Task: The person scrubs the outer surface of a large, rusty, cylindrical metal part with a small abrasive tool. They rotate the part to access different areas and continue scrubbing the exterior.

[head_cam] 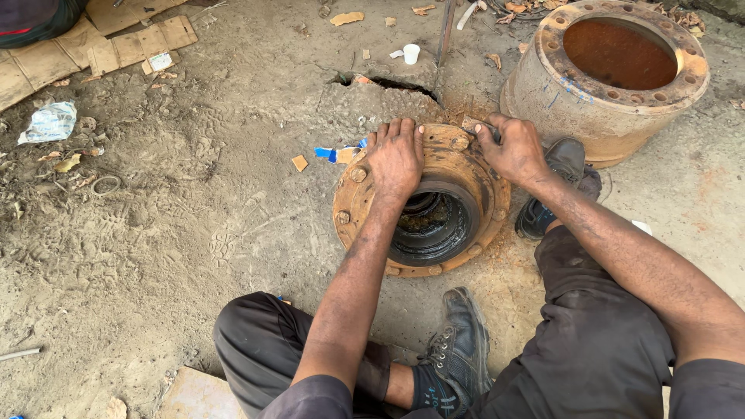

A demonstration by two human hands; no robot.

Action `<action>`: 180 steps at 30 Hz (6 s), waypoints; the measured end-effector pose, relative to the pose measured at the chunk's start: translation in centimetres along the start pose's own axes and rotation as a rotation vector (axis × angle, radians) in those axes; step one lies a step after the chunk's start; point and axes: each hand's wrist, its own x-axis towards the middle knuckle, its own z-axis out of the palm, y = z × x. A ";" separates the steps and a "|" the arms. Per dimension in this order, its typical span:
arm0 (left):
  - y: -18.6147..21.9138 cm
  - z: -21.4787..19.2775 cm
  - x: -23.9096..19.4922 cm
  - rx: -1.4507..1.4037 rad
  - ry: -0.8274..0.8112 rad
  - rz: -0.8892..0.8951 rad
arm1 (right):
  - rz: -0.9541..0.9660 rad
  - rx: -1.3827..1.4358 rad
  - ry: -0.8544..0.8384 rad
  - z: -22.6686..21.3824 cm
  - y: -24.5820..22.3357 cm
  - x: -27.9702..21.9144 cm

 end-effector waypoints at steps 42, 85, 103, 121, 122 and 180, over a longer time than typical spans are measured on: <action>-1.4 3.1 0.4 0.088 0.022 0.012 | 0.761 0.672 -0.322 -0.1 -0.2 5.1; -0.2 1.1 -0.1 0.058 -0.037 -0.035 | 0.852 0.783 -0.361 -0.6 2.9 4.3; -1.4 3.0 0.2 0.069 -0.004 0.007 | 0.846 0.868 -0.377 -1.2 3.3 3.2; -0.4 1.4 0.1 0.043 0.010 0.010 | 0.775 0.739 -0.297 -0.3 6.8 1.6; -0.3 1.3 0.0 0.039 0.022 0.018 | 0.783 0.766 -0.311 -0.6 6.6 1.5; 0.4 -0.2 -0.3 -0.044 0.163 0.013 | 0.027 -0.176 -0.085 1.0 -3.2 2.4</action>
